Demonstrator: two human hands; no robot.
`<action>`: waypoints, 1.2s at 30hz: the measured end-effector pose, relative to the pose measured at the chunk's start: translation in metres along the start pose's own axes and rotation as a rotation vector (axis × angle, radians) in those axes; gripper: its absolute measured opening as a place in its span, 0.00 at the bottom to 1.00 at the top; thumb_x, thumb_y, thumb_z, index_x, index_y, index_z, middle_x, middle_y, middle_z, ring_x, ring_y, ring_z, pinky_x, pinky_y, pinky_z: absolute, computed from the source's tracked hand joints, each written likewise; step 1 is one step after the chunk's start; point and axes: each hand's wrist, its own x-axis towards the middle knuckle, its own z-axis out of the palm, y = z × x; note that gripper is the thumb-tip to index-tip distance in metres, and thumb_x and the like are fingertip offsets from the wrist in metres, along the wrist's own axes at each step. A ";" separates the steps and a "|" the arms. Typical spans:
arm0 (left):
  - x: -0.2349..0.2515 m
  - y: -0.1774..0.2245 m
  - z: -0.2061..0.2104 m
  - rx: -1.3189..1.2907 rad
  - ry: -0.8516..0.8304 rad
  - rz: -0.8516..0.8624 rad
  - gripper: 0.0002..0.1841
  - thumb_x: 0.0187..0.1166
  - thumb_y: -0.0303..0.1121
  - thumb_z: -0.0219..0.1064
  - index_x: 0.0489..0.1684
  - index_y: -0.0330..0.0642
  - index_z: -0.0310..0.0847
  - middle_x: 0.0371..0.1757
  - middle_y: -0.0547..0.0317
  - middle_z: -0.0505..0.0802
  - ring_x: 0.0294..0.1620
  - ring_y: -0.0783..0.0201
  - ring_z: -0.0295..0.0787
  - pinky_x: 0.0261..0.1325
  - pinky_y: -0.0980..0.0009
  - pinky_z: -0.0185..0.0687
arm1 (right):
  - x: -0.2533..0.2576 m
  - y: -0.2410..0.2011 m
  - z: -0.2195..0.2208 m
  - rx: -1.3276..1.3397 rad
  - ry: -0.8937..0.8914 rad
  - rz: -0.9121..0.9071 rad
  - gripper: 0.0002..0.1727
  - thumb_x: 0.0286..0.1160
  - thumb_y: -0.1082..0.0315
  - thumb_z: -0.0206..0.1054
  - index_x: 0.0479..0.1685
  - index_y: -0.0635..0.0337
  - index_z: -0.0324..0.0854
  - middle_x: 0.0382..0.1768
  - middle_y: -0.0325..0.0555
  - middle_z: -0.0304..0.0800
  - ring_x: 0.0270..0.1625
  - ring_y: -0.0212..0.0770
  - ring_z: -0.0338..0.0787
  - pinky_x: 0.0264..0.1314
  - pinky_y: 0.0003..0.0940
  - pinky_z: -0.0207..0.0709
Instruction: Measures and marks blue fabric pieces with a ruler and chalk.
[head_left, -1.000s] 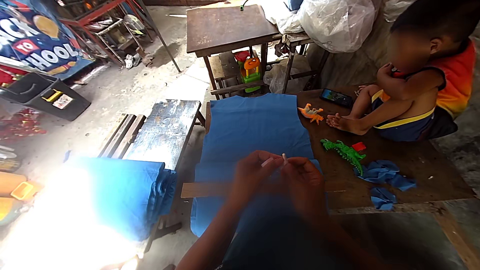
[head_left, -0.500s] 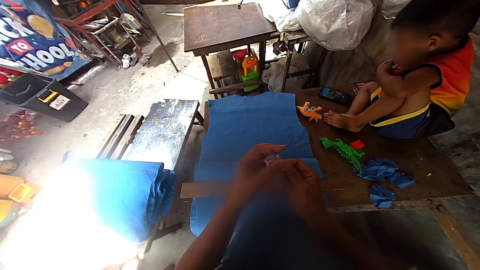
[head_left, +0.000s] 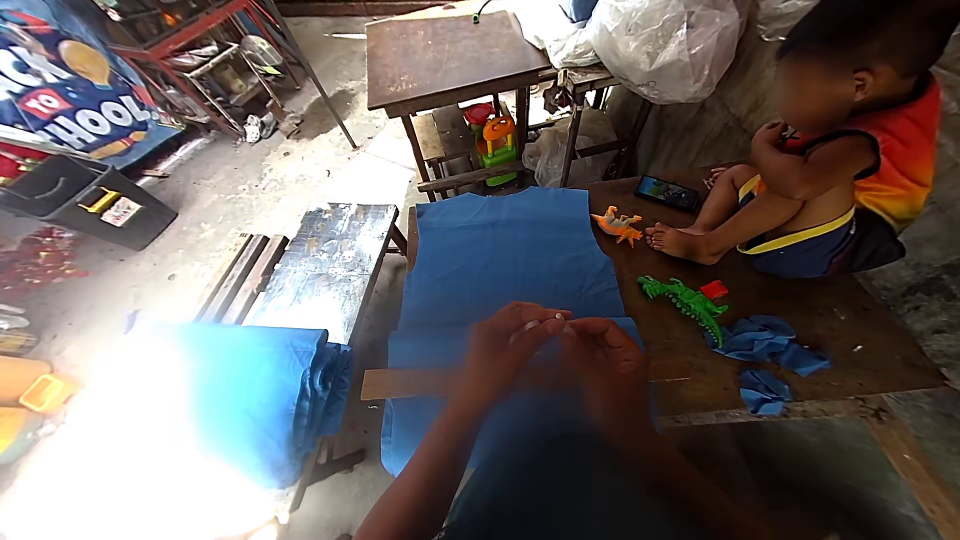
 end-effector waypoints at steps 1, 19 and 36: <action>0.000 0.000 0.000 0.006 0.002 0.009 0.07 0.81 0.30 0.69 0.44 0.40 0.94 0.47 0.62 0.94 0.50 0.71 0.90 0.57 0.73 0.86 | 0.001 -0.001 0.000 0.009 0.001 0.010 0.05 0.79 0.74 0.68 0.46 0.60 0.89 0.40 0.31 0.94 0.40 0.23 0.90 0.46 0.20 0.87; -0.003 0.004 0.008 -0.059 -0.034 -0.018 0.09 0.82 0.30 0.68 0.48 0.37 0.93 0.50 0.60 0.94 0.51 0.70 0.90 0.59 0.72 0.87 | -0.002 -0.010 -0.001 0.283 -0.165 0.254 0.21 0.94 0.63 0.48 0.32 0.50 0.84 0.25 0.24 0.82 0.30 0.18 0.80 0.37 0.15 0.76; -0.009 0.003 0.015 -0.054 0.074 0.001 0.06 0.79 0.28 0.70 0.42 0.39 0.94 0.46 0.62 0.92 0.48 0.71 0.89 0.54 0.74 0.87 | -0.006 -0.016 -0.002 0.325 -0.055 0.273 0.17 0.91 0.68 0.52 0.37 0.56 0.88 0.30 0.30 0.90 0.31 0.21 0.86 0.39 0.17 0.82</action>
